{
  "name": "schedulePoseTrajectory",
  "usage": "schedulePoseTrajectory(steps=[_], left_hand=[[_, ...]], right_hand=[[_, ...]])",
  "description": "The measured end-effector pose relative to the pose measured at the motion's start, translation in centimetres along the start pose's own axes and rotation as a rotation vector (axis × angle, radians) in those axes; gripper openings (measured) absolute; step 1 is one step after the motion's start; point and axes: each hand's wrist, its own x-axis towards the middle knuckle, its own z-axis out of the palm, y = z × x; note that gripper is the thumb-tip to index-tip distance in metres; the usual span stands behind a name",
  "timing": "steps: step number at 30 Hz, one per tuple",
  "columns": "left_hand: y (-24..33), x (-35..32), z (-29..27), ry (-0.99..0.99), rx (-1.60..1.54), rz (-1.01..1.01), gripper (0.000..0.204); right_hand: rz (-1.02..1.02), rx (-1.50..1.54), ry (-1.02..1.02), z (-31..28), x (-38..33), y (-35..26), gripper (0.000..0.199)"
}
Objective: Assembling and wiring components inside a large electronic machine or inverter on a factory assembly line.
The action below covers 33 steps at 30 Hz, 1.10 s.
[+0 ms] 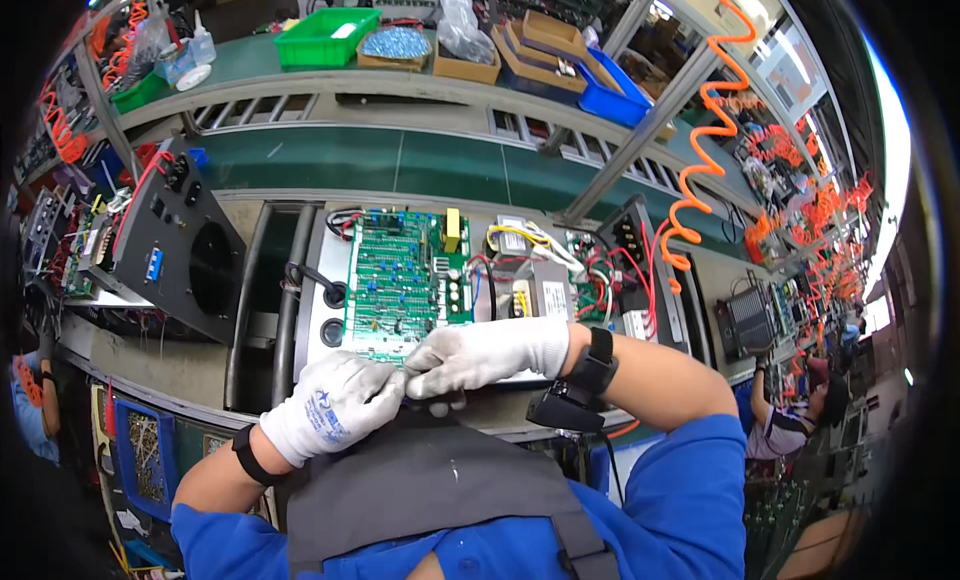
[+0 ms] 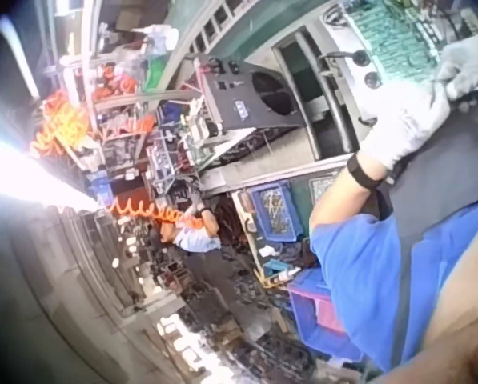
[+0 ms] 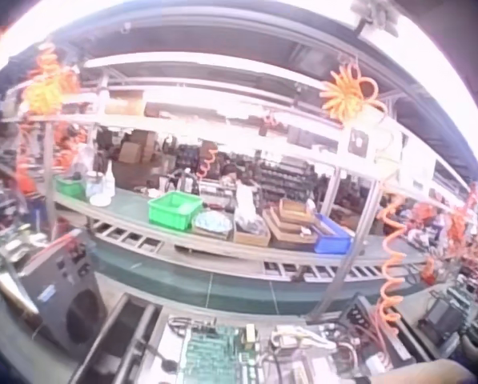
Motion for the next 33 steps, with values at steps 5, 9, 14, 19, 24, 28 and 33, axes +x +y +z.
schedulePoseTrajectory(steps=[5,9,14,19,24,28,33], left_hand=[[-1.5,-1.3,2.8,0.042,-0.281,-0.154,0.03],[-2.8,-3.3,4.9,0.133,-0.295,-0.379,0.052],[-4.1,-3.8,5.8,0.014,-0.291,-0.267,0.046],[-4.8,-3.8,6.0,0.046,-0.293,-0.191,0.043],[-5.0,-3.7,6.4,0.043,-0.368,-0.188,0.047],[-5.3,-3.7,6.6,0.038,-0.333,-0.142,0.042],[-5.6,-3.4,6.6,0.037,-0.37,-0.149,0.04]], right_hand=[[-0.081,-0.241,0.373,0.6,-1.5,1.2,0.032],[0.375,-0.805,0.67,1.2,-3.2,1.5,0.029],[0.552,-0.904,0.736,-0.2,-1.0,1.5,0.029],[0.616,-0.787,0.74,-0.6,-0.5,0.5,0.026],[0.498,-0.921,0.832,-0.7,-0.1,2.7,0.022],[0.521,-0.996,0.74,-1.3,0.3,2.9,0.026],[0.602,-0.984,0.783,-1.5,1.3,2.3,0.019]])
